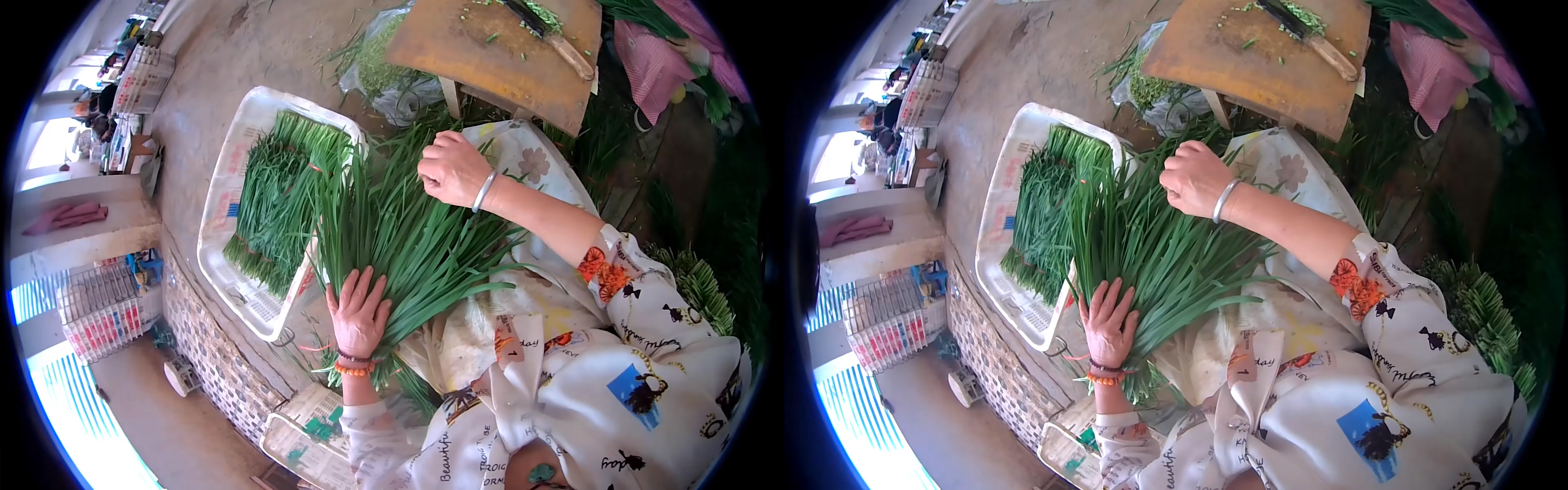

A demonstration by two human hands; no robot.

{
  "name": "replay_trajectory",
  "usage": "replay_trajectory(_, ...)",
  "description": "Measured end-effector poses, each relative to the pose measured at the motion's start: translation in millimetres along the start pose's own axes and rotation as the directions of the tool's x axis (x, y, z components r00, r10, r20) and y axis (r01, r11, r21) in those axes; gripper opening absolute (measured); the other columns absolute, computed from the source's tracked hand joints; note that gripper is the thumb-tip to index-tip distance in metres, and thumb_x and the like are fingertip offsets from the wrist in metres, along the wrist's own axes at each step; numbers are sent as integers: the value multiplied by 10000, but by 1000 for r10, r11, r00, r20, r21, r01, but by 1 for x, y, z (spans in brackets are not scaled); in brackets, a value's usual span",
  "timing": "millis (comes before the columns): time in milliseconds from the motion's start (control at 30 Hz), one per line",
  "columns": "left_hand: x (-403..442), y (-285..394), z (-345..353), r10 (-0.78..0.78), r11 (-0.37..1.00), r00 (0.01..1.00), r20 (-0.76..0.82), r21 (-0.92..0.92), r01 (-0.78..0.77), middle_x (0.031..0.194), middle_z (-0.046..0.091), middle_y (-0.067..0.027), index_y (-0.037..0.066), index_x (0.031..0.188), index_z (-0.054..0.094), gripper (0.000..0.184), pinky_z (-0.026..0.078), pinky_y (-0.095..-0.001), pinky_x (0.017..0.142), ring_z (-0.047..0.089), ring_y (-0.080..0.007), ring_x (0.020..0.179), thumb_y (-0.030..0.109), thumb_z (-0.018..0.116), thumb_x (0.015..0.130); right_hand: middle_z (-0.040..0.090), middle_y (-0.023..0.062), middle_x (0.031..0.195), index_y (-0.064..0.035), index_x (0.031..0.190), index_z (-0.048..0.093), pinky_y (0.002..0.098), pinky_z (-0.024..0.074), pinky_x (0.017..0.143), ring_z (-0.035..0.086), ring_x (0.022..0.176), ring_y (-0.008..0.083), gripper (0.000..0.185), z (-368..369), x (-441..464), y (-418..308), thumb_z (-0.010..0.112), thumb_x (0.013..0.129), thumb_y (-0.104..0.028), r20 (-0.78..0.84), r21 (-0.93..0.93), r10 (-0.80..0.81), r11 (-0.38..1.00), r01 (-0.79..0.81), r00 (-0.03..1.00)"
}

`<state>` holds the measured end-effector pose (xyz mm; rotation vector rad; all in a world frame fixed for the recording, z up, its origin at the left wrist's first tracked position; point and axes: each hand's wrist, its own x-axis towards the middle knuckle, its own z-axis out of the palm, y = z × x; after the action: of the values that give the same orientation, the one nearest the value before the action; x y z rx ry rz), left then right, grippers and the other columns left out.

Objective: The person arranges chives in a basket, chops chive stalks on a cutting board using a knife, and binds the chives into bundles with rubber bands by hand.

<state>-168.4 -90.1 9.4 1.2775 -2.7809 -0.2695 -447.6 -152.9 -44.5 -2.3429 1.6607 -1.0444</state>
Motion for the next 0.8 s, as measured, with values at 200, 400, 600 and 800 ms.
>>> replay_trajectory(200,-1,0,0,-12,999,1000,2,-35,12,1171,499,-37,122,1044,588,335,157,-458,1003,394,-227,1135,200,574,720,538,49,728,-100,674,563,350,372,786,520,776,228,63,-29,5,34,534,630,-67,-89,-10,367,929,-369,926)
replay_trajectory(400,0,-1,1,-5,1000,1000,-7,-15,5,1175,495,-10,150,1045,584,339,172,-474,988,404,-193,1130,222,587,714,526,16,795,-110,759,581,388,328,854,497,849,211,152,-30,-22,38,535,637,-31,91,3,83,996,-84,992)
replay_trajectory(600,0,0,0,-10,1000,1000,-6,-27,10,1177,494,-7,146,1050,580,343,168,-472,990,403,-190,1130,224,588,716,522,25,764,-111,640,548,379,375,764,505,791,219,59,-22,-13,54,566,594,-80,24,-150,316,939,-309,948)
replay_trajectory(800,4,3,-2,-24,1000,1000,-16,14,24,1160,502,-25,129,1031,583,325,215,-480,970,403,-203,1127,209,598,716,555,59,867,-100,911,537,369,389,802,524,861,234,284,-37,21,-34,553,635,-31,19,268,-70,961,62,997)
